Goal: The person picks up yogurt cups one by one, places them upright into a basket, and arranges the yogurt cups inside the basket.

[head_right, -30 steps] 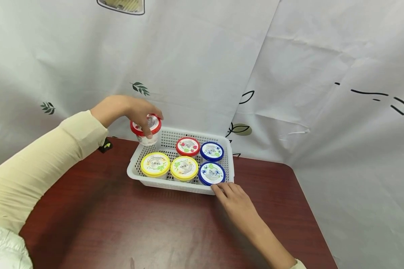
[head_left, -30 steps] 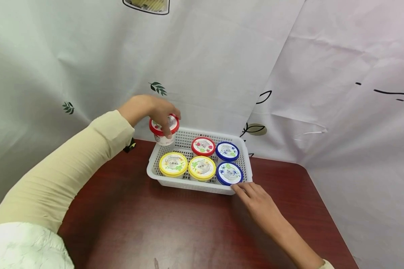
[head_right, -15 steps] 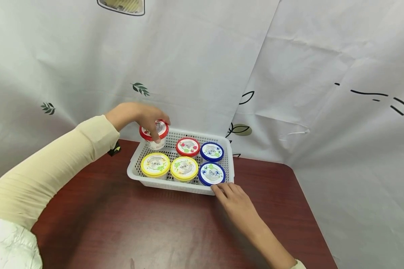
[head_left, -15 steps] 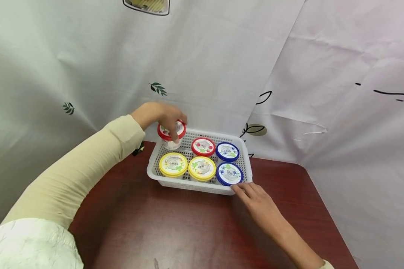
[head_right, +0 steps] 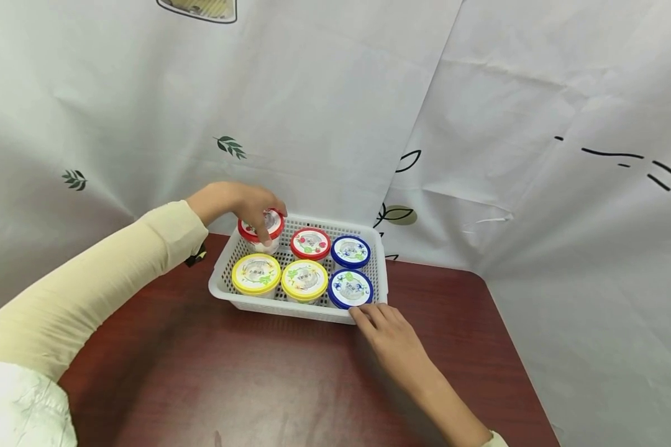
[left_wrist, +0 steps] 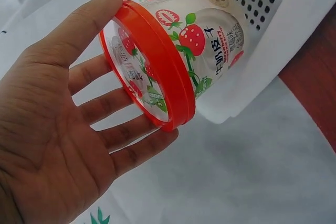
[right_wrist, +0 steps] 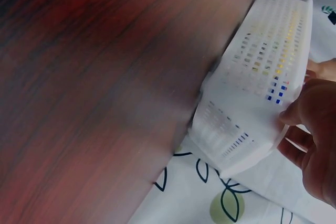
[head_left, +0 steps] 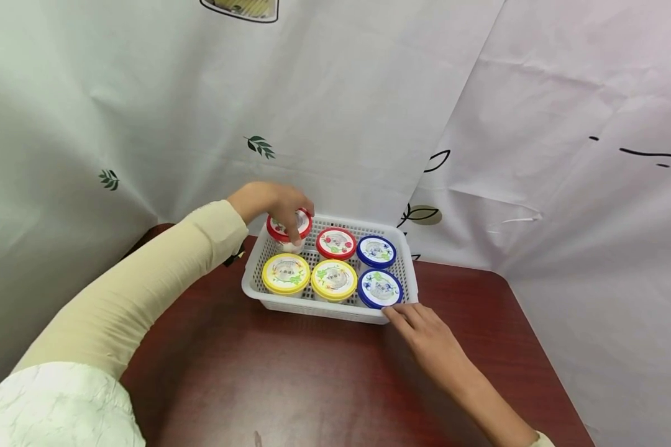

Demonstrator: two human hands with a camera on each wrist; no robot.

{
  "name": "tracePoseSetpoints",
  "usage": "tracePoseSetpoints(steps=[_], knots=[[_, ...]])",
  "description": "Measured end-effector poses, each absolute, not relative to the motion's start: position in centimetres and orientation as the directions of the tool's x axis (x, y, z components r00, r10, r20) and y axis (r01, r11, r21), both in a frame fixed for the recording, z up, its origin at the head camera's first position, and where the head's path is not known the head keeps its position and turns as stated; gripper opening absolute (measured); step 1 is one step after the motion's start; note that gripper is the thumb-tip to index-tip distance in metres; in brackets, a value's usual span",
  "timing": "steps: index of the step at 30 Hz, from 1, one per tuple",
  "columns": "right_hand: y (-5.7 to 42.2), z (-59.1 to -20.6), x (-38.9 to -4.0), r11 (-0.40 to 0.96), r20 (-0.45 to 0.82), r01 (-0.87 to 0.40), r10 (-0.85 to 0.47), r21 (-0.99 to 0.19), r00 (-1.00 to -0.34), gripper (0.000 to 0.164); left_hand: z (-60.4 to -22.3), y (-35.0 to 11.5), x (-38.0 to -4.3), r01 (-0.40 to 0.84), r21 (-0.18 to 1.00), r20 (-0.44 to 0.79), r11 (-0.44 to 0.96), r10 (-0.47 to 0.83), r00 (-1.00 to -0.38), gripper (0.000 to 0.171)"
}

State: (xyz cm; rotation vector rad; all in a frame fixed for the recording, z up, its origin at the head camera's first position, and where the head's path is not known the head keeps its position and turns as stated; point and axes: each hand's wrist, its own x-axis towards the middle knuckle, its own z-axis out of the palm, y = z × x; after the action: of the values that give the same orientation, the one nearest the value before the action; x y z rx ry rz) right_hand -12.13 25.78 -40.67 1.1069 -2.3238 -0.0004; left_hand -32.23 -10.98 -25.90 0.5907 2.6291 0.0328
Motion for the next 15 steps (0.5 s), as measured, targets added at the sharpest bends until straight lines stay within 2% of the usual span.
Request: tracePoseSetpoints(steps=[15], knots=[[25.8, -40.7, -12.0, 0.66, 0.5, -0.716, -0.711, 0.23, -0.495, 0.057, -28.2, -10.3, -32.4, 0.389, 0.132, -0.445, 0.912, 0.405, -0.799, 0.091]])
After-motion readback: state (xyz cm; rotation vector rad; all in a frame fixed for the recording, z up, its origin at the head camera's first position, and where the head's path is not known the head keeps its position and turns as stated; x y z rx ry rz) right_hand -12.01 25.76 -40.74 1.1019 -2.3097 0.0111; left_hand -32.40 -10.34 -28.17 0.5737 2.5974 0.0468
